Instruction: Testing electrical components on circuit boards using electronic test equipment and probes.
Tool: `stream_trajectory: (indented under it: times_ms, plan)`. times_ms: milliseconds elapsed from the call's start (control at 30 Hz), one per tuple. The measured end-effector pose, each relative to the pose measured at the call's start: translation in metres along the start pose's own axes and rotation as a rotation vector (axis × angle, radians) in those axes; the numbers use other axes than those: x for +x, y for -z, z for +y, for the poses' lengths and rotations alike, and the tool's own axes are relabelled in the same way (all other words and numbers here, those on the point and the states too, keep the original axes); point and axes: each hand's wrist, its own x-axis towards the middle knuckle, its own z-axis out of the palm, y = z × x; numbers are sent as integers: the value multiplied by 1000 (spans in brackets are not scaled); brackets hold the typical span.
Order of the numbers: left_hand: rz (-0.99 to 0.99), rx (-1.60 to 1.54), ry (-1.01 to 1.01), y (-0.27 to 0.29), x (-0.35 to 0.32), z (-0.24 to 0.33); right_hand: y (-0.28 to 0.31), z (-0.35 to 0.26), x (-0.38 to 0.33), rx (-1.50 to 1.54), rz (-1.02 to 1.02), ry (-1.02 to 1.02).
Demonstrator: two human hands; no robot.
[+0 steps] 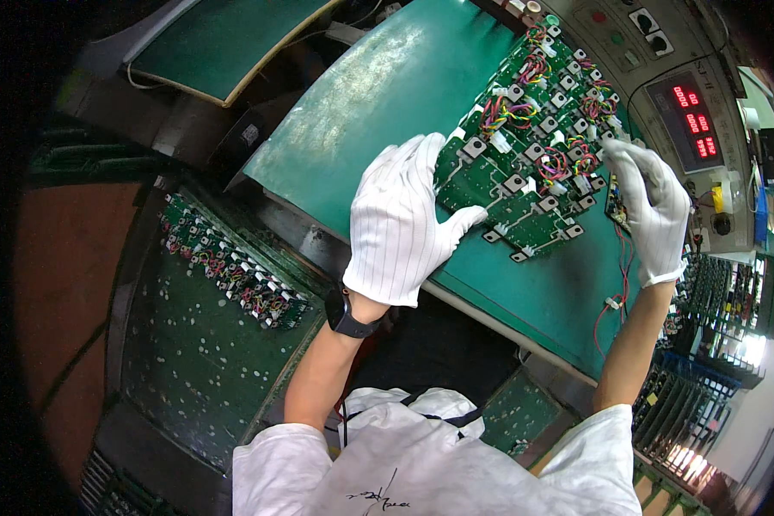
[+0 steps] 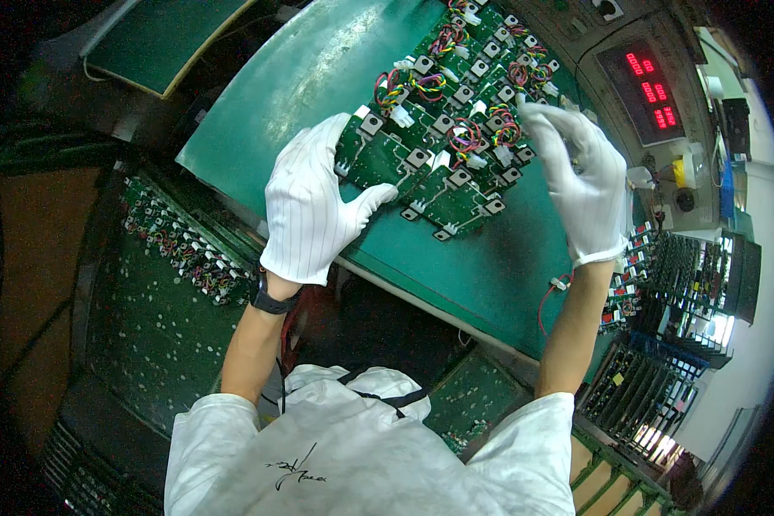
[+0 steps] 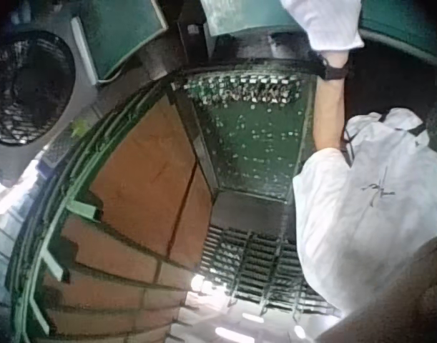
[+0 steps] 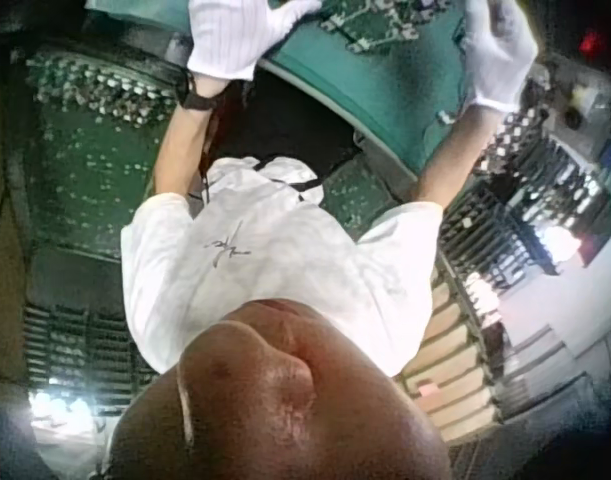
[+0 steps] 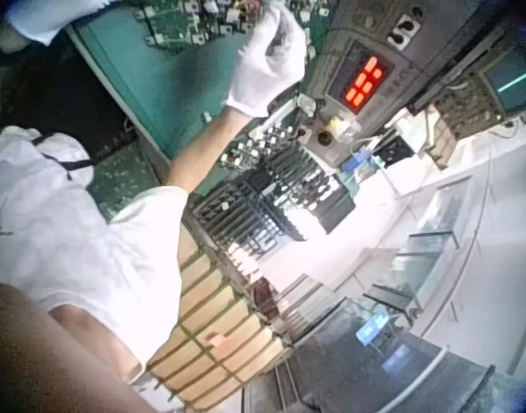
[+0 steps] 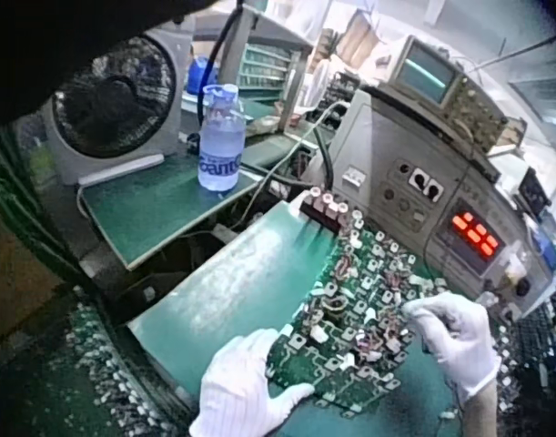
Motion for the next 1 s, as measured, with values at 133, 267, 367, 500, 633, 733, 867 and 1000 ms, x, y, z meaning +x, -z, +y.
stream_trajectory:
  times_ms: [133, 267, 367, 500, 633, 733, 867, 1000]
  plan:
    - [-7, -5, 15, 1, 0, -1, -24, -19, 23, -160, -100, 260]
    - [22, -35, 12, 0, 0, 0, -47, -30, 36, -381, -178, 318]
    - [-6, -15, 9, 0, 3, 4, -44, -27, 37, -428, -149, 308]
    - [-25, 13, -15, 6, 2, -1, -28, -22, 11, -40, 81, 81]
    - [26, -12, -31, -3, 7, 3, -30, -6, -60, 216, 316, -345]
    - [32, 1, -19, -2, 4, 2, -62, 2, -106, 265, 277, -509]
    - [50, 31, 10, -4, 5, 5, -85, 12, -124, 292, 315, -516]
    - [-8, -13, 62, -3, 8, 10, -93, 21, -127, 252, 300, -454]
